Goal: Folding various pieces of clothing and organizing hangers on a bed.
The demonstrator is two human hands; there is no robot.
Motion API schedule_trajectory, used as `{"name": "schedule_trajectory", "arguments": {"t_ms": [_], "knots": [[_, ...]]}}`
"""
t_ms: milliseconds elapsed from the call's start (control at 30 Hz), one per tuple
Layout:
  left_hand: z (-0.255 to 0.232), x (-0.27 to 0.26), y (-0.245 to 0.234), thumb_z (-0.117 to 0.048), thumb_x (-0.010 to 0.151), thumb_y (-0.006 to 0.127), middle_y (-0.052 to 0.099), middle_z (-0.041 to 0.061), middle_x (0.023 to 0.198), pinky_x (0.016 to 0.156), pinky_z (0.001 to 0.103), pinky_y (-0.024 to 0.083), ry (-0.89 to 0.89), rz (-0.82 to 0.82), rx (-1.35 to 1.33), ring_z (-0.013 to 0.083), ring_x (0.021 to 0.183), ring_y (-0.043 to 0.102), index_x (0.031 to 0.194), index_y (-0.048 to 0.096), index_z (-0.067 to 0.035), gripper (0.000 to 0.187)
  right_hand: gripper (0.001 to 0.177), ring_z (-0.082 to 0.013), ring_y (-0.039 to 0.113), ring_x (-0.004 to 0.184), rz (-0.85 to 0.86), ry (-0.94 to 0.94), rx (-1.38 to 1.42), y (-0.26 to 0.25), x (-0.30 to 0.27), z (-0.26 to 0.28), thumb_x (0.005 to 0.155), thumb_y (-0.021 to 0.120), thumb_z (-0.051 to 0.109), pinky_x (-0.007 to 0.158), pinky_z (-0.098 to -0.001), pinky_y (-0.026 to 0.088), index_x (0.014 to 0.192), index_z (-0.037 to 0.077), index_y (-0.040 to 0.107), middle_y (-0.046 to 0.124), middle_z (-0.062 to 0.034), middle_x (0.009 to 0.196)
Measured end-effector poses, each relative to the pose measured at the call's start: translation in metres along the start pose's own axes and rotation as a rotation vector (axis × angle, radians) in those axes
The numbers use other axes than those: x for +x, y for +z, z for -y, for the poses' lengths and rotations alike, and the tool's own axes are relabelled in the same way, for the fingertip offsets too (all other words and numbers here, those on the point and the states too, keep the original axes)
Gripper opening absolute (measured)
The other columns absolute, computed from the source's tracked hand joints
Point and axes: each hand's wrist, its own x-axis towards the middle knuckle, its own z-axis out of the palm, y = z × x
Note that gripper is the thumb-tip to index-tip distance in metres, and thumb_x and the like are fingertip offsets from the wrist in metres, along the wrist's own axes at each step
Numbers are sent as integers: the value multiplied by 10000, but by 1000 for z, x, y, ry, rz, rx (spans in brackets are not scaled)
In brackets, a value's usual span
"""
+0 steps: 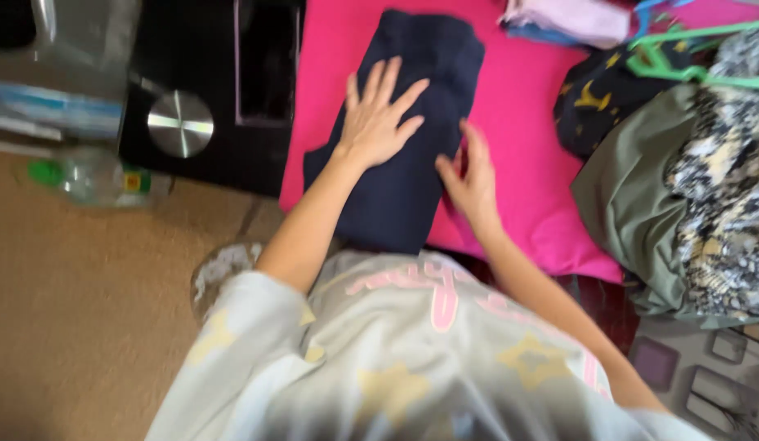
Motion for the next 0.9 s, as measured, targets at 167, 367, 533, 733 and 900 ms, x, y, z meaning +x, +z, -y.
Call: {"name": "schedule_trajectory", "arguments": {"t_ms": [167, 367, 533, 733, 900], "knots": [[39, -28, 5, -366, 850, 838, 454, 319, 1472, 1129, 588, 377, -301, -112, -128, 470, 1376, 419, 1468, 401, 73, 875, 637, -227, 648, 1189, -12, 290, 683, 9, -3, -9, 965, 699, 136, 1021, -348, 541, 1511, 16, 395, 596, -164, 1401], [58, 0, -19, -181, 831, 838, 764, 137, 1157, 930, 381, 597, -756, 378, -1125, 259, 1028, 742, 1283, 683, 71, 540, 480, -216, 713, 1074, 80, 757, 1167, -7, 38, 6, 902, 712, 126, 901, -359, 603, 1344, 0, 572, 707, -119, 1221], [10, 80, -101, -129, 920, 782, 742, 47, 1162, 968, 330, 592, -339, 195, -1542, 170, 1064, 717, 1260, 660, -40, 372, 179, -241, 731, 989, -14, 467, 1225, -89, 99, -11, 906, 763, -15, 978, -400, 613, 1072, -8, 697, 739, -110, 1055], [0, 129, -79, -106, 988, 827, 717, 112, 1103, 890, 335, 561, -259, 91, -1365, 186, 951, 675, 1239, 701, 85, 340, 96, -135, 692, 834, -291, 248, 1156, -177, 113, 77, 946, 744, 150, 807, -321, 580, 937, 111, 656, 700, -1, 890], [-29, 66, -47, -89, 979, 765, 666, 96, 1196, 906, 339, 518, -154, 84, -1226, 172, 1003, 612, 1320, 587, 51, 409, 273, -82, 450, 691, -329, 402, 623, -141, 34, -2, 1024, 763, 229, 608, -285, 339, 862, 143, 562, 514, 58, 759]]}}
